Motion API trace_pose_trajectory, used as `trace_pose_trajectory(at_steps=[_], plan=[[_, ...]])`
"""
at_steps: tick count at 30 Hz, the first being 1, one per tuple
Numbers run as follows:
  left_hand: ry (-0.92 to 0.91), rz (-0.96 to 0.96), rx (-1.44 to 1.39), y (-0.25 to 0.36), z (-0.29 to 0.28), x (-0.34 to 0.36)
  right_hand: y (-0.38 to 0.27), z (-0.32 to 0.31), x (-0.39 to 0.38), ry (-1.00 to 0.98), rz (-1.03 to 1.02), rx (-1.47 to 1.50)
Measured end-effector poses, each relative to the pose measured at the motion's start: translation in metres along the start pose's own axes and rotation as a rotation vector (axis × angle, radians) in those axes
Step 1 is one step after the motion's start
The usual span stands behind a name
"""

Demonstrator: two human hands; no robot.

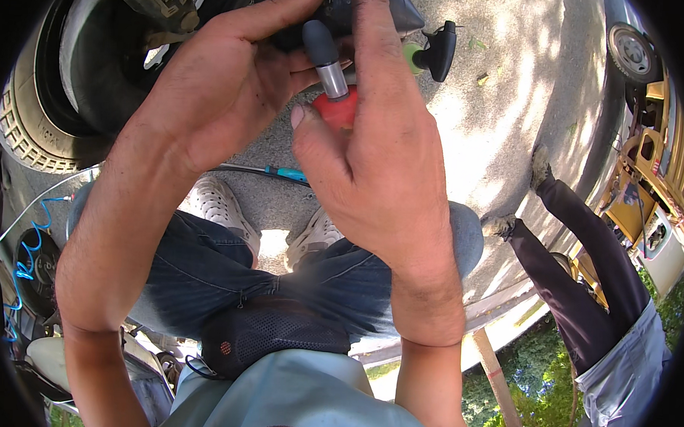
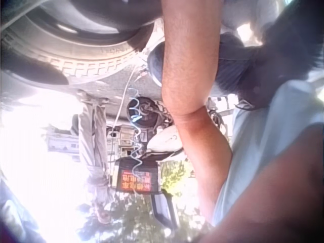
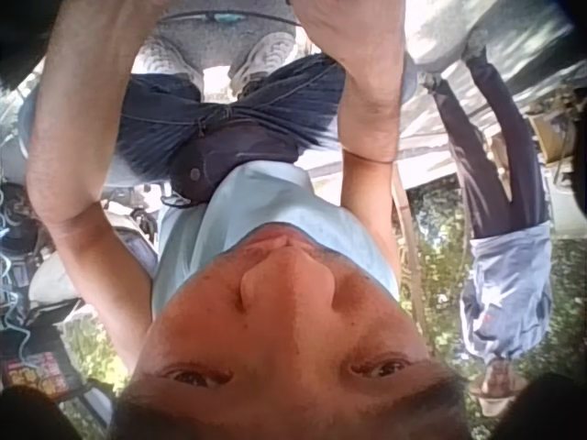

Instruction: The person sits on the ground and uses a red handheld tool to grind the surface of a black motorcycle inner tube. They then apply a liquid from a bottle using a brush to the treated area of the tube.

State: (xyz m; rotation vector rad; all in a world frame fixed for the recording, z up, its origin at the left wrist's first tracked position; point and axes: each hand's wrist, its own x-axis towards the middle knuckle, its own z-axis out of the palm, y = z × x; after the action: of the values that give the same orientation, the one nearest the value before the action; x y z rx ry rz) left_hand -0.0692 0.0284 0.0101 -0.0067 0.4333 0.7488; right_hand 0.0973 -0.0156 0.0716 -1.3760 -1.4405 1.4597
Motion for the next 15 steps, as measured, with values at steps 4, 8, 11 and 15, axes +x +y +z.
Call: trace_pose_trajectory(at_steps=[4, 8, 11, 15], plan=[[0.020, 0.019, -0.035, 0.001, 0.003, -0.005, 0.005, 0.003, 0.004, -0.006, -0.009, -0.006], [0.238, 0.102, 0.075, -0.009, 0.019, 0.008, 0.005, 0.002, 0.005, -0.001, -0.006, -0.015], [0.359, 0.100, 0.105, -0.003, 0.045, 0.000, 0.008, 0.001, 0.007, 0.001, -0.004, -0.004], [0.143, 0.170, 0.042, -0.012, 0.010, 0.003, 0.008, 0.002, 0.009, -0.003, -0.003, 0.002]])
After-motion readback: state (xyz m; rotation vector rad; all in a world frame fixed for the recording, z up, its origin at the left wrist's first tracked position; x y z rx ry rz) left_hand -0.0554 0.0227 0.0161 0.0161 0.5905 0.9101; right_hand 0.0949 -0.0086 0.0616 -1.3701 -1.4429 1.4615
